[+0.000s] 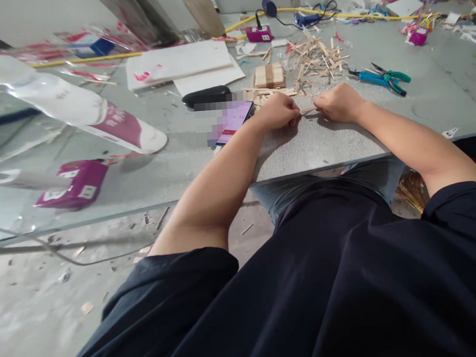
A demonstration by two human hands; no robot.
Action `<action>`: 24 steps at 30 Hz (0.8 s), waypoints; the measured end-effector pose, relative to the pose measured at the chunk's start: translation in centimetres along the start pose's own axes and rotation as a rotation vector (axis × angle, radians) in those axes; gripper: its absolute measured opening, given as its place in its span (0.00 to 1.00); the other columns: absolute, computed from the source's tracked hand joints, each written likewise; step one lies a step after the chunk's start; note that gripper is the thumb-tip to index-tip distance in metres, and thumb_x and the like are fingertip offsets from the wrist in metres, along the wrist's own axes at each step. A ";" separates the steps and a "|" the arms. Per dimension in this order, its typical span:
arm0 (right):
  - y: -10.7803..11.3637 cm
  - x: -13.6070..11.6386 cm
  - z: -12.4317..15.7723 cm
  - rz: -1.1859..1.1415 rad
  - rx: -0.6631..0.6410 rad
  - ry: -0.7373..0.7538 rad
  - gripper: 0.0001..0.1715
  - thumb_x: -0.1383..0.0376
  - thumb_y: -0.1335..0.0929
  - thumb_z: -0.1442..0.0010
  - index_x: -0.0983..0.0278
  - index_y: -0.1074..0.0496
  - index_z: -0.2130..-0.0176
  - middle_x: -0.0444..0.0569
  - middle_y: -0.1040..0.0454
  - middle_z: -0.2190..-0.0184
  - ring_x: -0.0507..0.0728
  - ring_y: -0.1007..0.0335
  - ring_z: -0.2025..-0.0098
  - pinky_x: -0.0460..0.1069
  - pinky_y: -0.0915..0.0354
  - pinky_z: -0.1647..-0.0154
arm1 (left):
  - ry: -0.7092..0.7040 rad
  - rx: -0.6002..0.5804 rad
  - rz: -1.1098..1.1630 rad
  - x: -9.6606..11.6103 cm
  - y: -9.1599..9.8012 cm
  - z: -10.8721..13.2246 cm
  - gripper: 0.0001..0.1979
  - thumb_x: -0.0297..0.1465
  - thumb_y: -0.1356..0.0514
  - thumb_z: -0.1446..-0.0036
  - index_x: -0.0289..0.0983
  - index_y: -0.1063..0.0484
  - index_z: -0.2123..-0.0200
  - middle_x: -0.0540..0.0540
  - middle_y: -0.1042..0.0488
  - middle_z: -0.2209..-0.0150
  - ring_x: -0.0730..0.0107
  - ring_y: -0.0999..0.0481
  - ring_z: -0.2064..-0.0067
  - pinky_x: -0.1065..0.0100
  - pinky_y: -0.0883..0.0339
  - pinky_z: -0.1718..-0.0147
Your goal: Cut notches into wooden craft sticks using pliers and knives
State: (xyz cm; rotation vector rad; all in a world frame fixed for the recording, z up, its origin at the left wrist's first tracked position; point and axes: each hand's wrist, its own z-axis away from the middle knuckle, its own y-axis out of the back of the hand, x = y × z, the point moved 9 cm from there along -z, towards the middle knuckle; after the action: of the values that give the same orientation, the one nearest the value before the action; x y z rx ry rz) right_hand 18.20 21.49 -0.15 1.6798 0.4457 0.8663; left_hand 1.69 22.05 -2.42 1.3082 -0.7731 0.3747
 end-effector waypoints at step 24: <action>-0.2 0.5 0.0 -0.061 -0.006 -0.049 0.26 0.59 0.41 0.20 0.61 0.20 0.38 0.58 0.12 0.45 0.63 0.22 0.55 0.56 0.46 0.59 | -0.002 -0.010 -0.036 -0.2 0.0 -0.3 0.04 0.31 0.35 0.39 0.42 0.23 0.69 0.45 0.22 0.73 0.64 0.29 0.71 0.58 0.33 0.62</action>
State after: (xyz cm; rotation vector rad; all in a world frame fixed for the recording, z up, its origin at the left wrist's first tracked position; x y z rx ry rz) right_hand 18.61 21.90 -0.15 1.6702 0.4581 0.7802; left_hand 1.65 22.33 -2.58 1.3119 -0.7516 0.3404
